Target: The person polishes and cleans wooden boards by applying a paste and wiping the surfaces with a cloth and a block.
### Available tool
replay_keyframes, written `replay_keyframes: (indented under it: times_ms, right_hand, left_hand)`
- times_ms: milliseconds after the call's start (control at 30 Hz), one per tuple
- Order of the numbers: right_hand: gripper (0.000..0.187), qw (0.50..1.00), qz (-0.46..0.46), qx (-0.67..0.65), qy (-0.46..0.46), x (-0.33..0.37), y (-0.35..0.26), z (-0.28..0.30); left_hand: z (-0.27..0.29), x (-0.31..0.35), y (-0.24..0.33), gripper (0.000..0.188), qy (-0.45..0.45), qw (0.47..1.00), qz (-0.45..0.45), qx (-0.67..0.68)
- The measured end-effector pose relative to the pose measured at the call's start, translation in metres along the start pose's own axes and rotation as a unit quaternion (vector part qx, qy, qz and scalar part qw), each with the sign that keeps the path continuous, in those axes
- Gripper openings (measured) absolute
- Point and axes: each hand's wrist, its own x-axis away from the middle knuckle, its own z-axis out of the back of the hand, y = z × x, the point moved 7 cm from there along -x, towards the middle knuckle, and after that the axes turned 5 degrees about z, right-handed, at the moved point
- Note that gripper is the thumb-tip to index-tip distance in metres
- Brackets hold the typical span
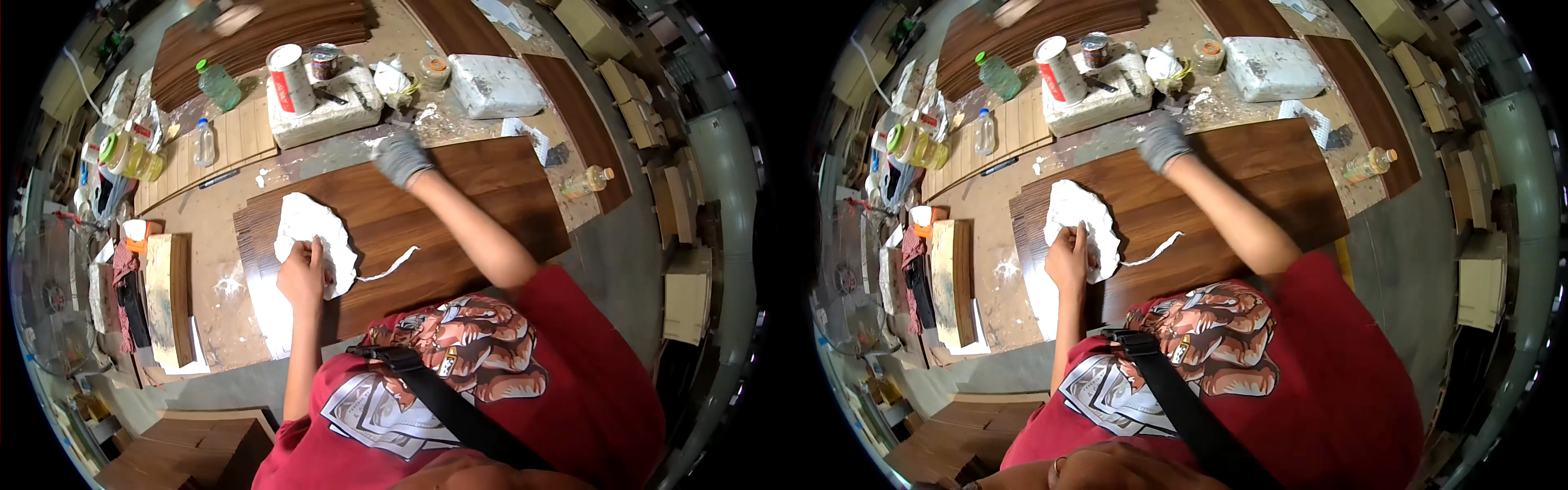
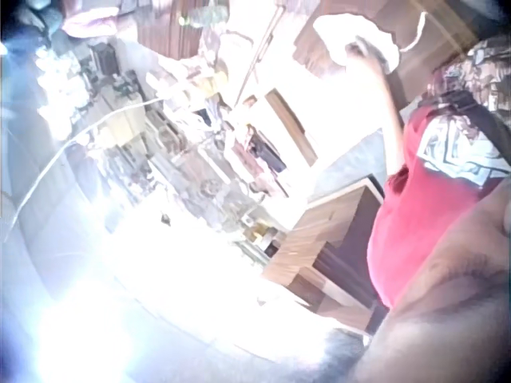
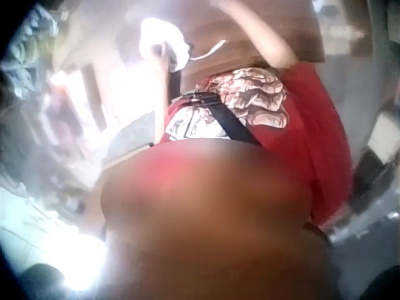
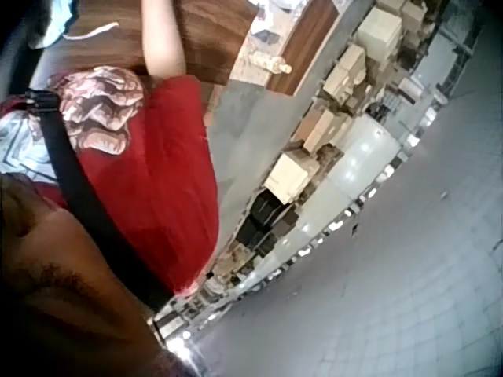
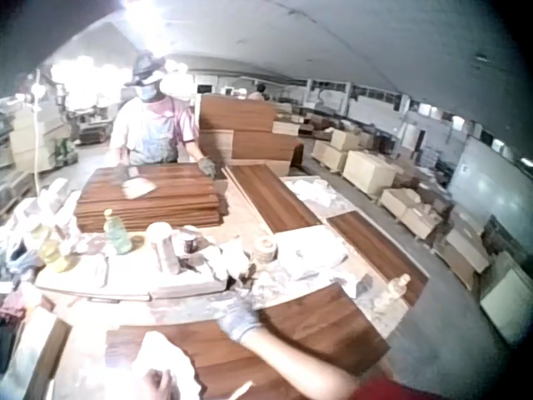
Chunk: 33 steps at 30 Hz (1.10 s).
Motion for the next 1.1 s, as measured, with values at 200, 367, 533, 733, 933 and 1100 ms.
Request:
replay_keyframes:
  times_ms: [200, 367, 533, 733, 933, 1100]
  right_hand:
    - [0.031, 0.99, -0.118, -0.082, -0.007, 0.014, 0.03, -0.009]
    - [0.028, 0.983, -0.18, 0.026, -0.004, 0.059, 0.153, -0.017]
    - [0.029, 0.962, -0.237, 0.138, 0.02, 0.105, 0.263, 0.003]
    - [0.041, 0.911, -0.314, 0.25, -0.093, 0.145, 0.383, 0.016]
    - [0.048, 0.902, -0.377, 0.173, -0.121, 0.184, 0.42, 0.036]
    - [0.052, 0.932, -0.314, 0.121, -0.137, 0.153, 0.433, 0.016]
  left_hand:
    - [0.007, 0.001, 0.002, 0.038, 0.01, 1.0, -0.02, -0.001]
    - [0.0, -0.001, 0.004, 0.038, -0.025, 0.999, 0.012, 0.026]
    - [0.001, 0.001, -0.006, 0.038, 0.018, 0.999, -0.029, -0.003]
    - [0.007, 0.004, 0.003, 0.037, 0.013, 0.999, -0.021, 0.036]
    - [0.013, 0.008, 0.012, 0.036, 0.0, 0.999, -0.02, 0.027]
    - [0.008, 0.0, 0.004, 0.036, 0.004, 1.0, -0.02, 0.021]
